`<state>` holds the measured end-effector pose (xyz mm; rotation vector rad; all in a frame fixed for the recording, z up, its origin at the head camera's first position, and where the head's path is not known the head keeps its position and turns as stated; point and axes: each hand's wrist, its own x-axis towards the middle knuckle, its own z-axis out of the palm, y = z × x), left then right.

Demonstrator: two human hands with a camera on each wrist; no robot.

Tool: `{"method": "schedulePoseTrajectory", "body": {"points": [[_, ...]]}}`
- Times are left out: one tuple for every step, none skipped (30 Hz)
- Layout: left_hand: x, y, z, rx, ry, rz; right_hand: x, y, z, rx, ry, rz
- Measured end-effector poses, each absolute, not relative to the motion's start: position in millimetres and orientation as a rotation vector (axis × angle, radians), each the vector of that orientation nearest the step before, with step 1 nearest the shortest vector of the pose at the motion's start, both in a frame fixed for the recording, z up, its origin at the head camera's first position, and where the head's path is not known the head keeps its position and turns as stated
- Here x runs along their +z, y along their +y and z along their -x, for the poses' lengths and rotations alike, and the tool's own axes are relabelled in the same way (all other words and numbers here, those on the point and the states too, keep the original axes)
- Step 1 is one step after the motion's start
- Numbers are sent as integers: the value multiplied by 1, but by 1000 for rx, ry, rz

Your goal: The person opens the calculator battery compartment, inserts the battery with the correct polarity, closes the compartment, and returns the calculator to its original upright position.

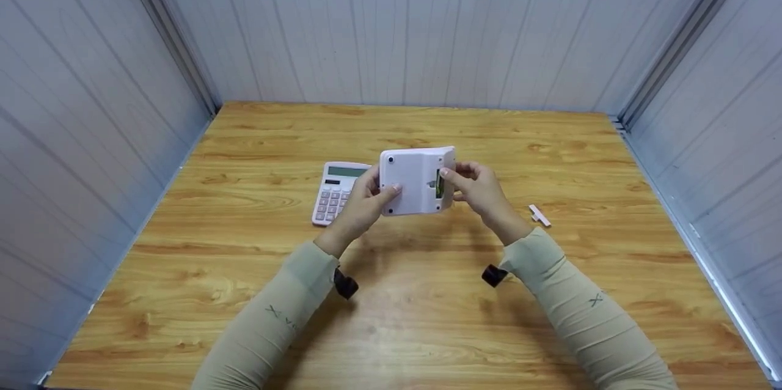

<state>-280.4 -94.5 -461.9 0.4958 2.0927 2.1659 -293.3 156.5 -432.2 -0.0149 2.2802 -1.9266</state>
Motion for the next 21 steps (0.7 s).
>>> {"method": "schedulePoseTrajectory", "body": {"points": [[-463, -95, 280, 2168, 2087, -490, -432, 156, 293, -1917, 2303, 18], [-463, -95, 280, 2169, 2082, -486, -433, 156, 293, -1907, 2324, 22], [-463, -95, 280, 2170, 2077, -484, -433, 156, 293, -1895, 2347, 24], [-464, -95, 280, 2168, 2075, -482, -434, 155, 293, -1887, 2368, 30], [-464, -95, 280, 2164, 2078, -482, -435, 155, 292, -1881, 2389, 37], [-465, -95, 280, 2161, 2079, -486, -436, 155, 292, -1880, 2406, 44], [-465, -95, 280, 2159, 2079, -489, -437, 154, 292, -1878, 2424, 49], [-464, -95, 280, 2158, 2077, -493, -438, 154, 292, -1876, 2446, 58], [-464, -95, 280, 2158, 2074, -498, -439, 154, 291, -1874, 2471, 69], [-464, -95, 280, 2158, 2072, -501, -440, 153, 290, -1873, 2496, 77], [-464, -96, 280, 2161, 2066, -507, -442, 153, 289, -1871, 2523, 83], [-463, -96, 279, 2163, 2059, -507, -442, 153, 288, -1869, 2547, 87], [-463, -96, 279, 2167, 2051, -507, -443, 152, 287, -1866, 2573, 91], [-464, -97, 279, 2170, 2043, -505, -443, 152, 286, -1857, 2600, 98], [-464, -97, 279, 2173, 2035, -502, -443, 152, 285, -1845, 2624, 105], [-464, -97, 279, 2173, 2032, -499, -442, 152, 285, -1833, 2649, 112], [-464, -98, 279, 2171, 2030, -497, -442, 152, 285, -1822, 2669, 124], [-464, -98, 279, 2168, 2032, -493, -442, 153, 285, -1815, 2680, 136], [-464, -98, 279, 2166, 2033, -492, -441, 153, 285, -1811, 2687, 148], [-464, -98, 279, 2161, 2037, -490, -441, 155, 286, -1807, 2690, 157], [-464, -98, 279, 2157, 2043, -491, -441, 156, 286, -1809, 2686, 164]]}}
